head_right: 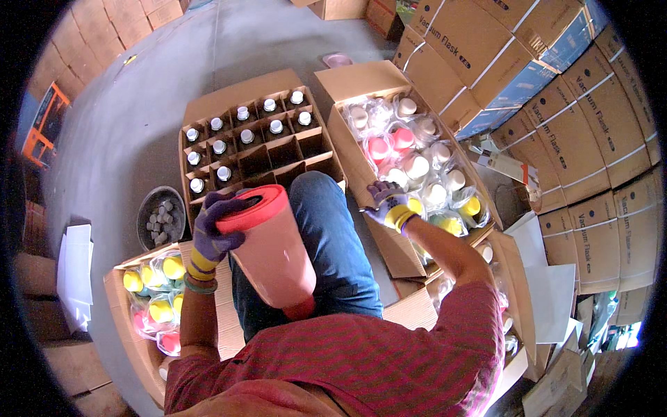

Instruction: The person assembles vacuum flasks by inserting stainless steel liners into plastic outer shells, placing lids, and sealing them with plastic wrap. They handle multiple flasks one at a time and place the finished units into a cardboard box.

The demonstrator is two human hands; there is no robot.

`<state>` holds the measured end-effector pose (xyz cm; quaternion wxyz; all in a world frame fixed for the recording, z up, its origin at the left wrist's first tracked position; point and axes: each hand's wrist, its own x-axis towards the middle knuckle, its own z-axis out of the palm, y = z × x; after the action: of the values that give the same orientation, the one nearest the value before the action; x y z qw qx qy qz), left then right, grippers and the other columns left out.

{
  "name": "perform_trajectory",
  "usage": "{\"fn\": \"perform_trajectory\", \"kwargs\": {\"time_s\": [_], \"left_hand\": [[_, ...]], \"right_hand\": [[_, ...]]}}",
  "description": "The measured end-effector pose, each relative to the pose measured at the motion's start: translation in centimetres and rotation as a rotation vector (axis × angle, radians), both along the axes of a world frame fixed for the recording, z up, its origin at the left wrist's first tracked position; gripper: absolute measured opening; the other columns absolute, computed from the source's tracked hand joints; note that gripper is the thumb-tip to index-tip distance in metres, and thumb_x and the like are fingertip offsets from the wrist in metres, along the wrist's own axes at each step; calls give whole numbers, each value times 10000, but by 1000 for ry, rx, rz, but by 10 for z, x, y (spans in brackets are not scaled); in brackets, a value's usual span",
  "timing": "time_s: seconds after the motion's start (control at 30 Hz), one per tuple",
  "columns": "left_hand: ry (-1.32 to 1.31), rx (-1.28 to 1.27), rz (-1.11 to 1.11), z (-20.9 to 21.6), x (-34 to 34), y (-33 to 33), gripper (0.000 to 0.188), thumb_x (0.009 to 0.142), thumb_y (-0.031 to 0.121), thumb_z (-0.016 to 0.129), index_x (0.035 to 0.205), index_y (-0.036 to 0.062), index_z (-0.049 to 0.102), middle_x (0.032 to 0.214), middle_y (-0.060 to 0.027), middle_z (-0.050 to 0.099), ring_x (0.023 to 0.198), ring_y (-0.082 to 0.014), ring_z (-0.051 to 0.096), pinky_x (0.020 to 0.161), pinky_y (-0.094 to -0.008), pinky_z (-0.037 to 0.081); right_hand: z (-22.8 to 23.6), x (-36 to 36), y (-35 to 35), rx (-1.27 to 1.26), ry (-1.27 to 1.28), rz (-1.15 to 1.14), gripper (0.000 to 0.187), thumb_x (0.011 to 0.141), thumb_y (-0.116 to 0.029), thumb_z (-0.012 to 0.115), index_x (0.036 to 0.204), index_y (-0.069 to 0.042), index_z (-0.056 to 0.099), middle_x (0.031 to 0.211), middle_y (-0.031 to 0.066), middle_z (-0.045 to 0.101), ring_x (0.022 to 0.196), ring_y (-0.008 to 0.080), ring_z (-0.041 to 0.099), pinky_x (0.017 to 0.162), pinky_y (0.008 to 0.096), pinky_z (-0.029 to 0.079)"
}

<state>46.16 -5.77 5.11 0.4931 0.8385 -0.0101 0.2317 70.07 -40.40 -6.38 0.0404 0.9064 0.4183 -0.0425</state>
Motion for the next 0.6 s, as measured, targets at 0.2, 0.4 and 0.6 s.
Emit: {"fn": "perform_trajectory", "kwargs": {"time_s": [0.2, 0.4, 0.6], "left_hand": [[-108, -489, 109, -99, -54, 63, 508, 767, 389, 713, 1106, 15, 654, 1074, -106, 598, 1039, -251, 562, 914, -378, 447], [-223, -1438, 117, -216, -100, 62, 563, 943, 452, 498, 1336, 49, 491, 1386, -129, 504, 1270, -261, 481, 1063, -436, 371], [-240, -1589, 334, -202, -90, 50, 627, 964, 566, 422, 1379, 96, 435, 1416, -90, 474, 1318, -266, 403, 1126, -425, 275]], "right_hand": [[67, -97, 50, 511, 117, 466, 572, 780, -342, 637, 1257, -40, 545, 1318, 182, 526, 1220, 369, 501, 1045, 504, 366], [42, -133, 74, 486, 282, 509, 681, 776, -327, 620, 1364, -38, 436, 1454, 186, 401, 1359, 350, 367, 1100, 521, 275], [44, -154, 112, 765, 630, 555, 837, 734, -356, 689, 1413, -6, 347, 1427, 229, 403, 1316, 390, 390, 1088, 473, 316]]}}
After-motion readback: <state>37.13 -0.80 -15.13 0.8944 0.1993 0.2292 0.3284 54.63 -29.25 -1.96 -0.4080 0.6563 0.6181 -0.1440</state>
